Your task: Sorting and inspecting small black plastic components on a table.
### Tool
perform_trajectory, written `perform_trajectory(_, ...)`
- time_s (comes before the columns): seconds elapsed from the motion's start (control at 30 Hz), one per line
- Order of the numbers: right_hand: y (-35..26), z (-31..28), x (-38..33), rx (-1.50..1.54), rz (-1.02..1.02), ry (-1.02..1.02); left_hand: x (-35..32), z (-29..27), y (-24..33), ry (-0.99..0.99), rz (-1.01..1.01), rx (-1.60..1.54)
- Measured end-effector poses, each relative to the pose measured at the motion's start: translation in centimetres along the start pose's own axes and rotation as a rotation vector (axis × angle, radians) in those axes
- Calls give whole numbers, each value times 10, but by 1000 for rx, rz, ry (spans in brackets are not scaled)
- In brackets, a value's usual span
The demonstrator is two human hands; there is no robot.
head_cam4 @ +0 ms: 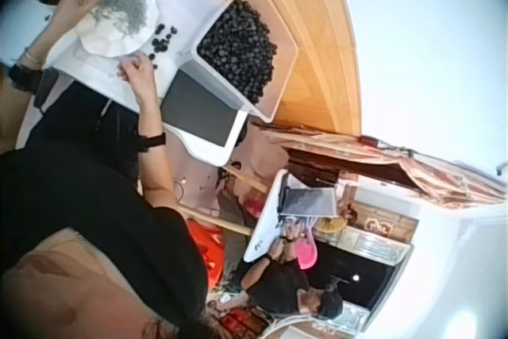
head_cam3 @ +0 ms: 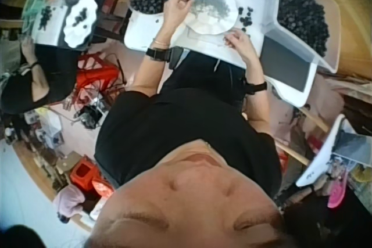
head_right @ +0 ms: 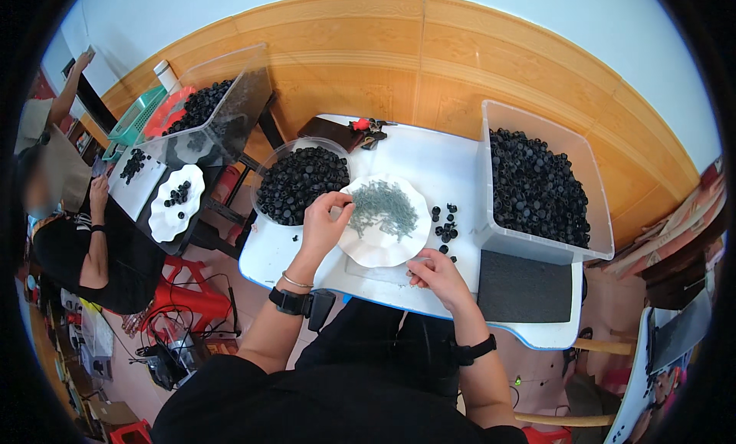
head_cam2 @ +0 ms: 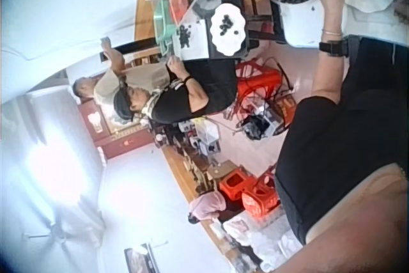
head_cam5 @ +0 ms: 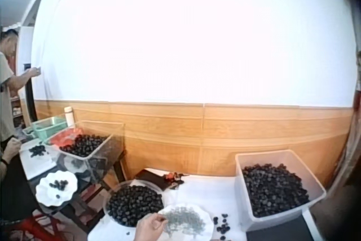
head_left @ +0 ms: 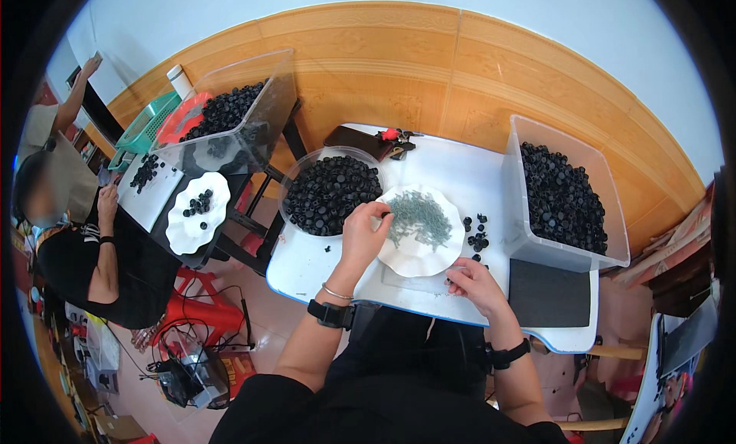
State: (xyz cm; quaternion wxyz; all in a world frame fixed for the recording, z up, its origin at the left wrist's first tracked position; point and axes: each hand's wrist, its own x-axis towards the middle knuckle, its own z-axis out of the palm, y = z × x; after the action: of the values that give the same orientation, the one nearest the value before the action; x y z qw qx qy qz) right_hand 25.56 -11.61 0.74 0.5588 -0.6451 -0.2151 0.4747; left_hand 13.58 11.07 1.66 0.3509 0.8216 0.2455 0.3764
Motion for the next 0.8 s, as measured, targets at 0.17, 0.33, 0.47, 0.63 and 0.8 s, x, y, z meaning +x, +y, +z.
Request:
perform_trajectory(0.17,1,-3,-2,-38,-28,2,-8,-1,7,-19,29,-4)
perform_trajectory(0.33,-3,-7,-9,-143,-26,4,-22,-3,10,-52,24,-50)
perform_trajectory(0.47,-8,-7,-16,-180,-25,11,-30,-10,13,-50,50,23)
perform_trajectory(0.63,-17,-17,-33,-411,-91,64,-30,-21,36,-105,-68,-269)
perform_trajectory(0.8,-49,-1,-56,-233,-310,141,-33,-24,62,-404,-307,-908)
